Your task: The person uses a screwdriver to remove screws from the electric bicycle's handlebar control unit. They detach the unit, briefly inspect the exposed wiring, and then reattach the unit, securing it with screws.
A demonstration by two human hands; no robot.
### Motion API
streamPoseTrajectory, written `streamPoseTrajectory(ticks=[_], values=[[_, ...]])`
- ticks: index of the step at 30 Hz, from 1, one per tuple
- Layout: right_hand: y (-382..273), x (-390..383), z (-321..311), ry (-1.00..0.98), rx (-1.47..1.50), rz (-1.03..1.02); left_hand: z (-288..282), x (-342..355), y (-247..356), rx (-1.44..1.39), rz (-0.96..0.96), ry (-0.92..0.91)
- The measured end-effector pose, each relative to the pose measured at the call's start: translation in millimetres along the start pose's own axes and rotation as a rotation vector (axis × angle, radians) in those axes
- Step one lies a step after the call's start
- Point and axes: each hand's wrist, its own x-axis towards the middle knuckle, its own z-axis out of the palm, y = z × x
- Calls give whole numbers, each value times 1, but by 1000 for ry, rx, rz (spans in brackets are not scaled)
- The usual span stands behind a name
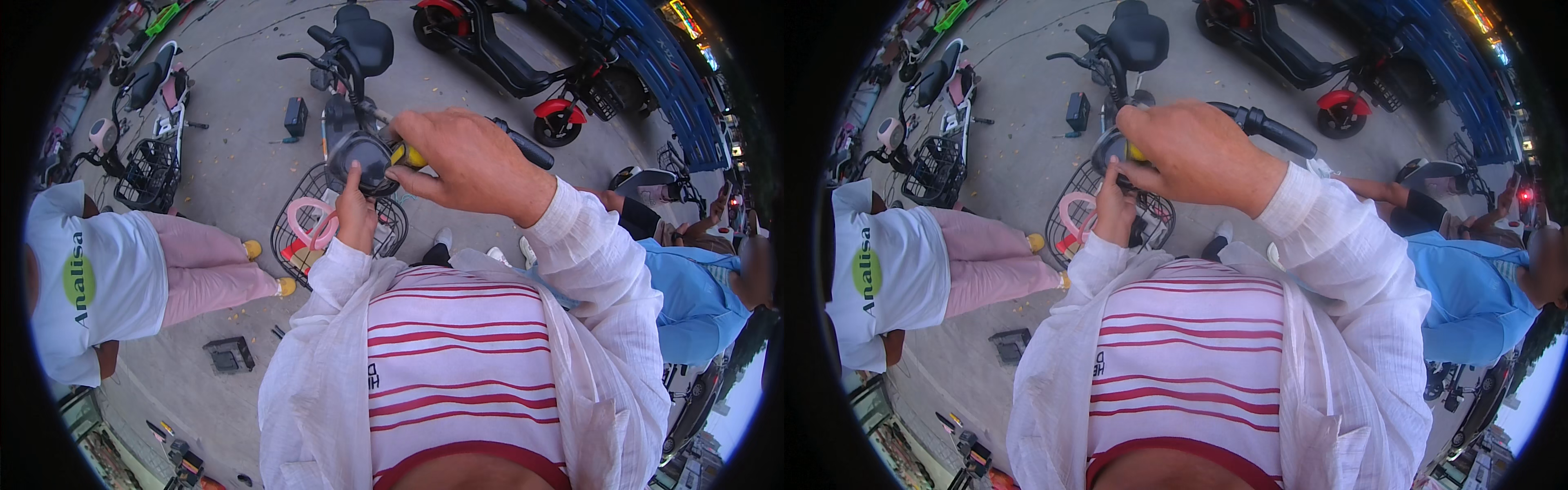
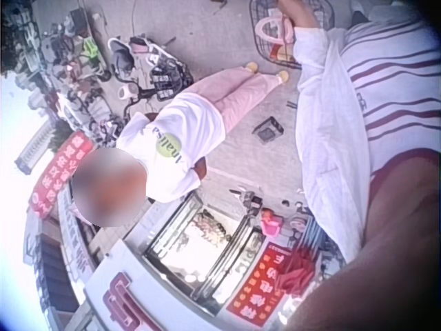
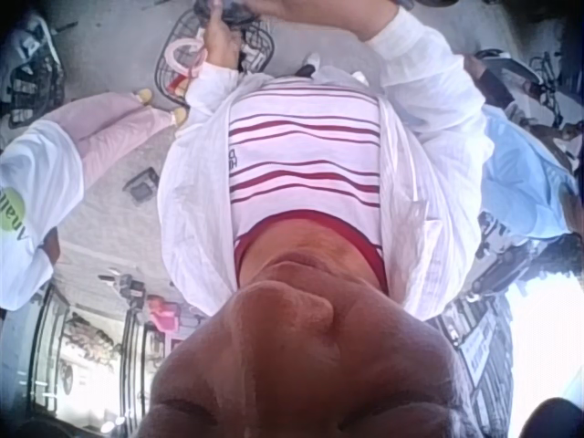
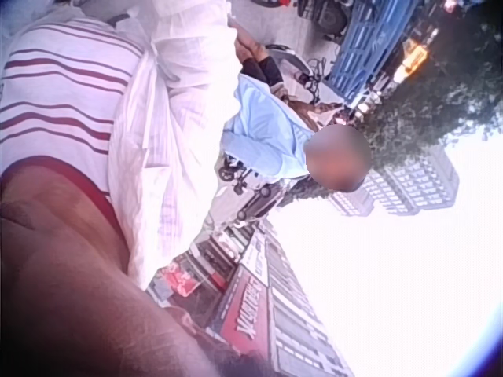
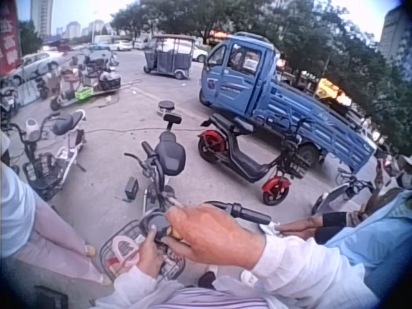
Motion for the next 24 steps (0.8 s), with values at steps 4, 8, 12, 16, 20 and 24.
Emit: streamPoseTrajectory(ticks=[4,8,12,16,20,24], values=[[-1,0,2,-63,22,48,-2,-7,2,39,-98,63],[1,0,5,-5,17,-37,3,-10,6,15,-148,46],[5,-1,9,131,91,-141,-11,-3,3,14,-176,-15],[4,-2,7,150,88,-92,-9,-7,-4,-114,-82,-16],[1,-1,3,69,41,53,-8,-11,-2,-220,-92,4],[1,0,4,62,57,32,-18,-7,-7,-297,-120,-65]])
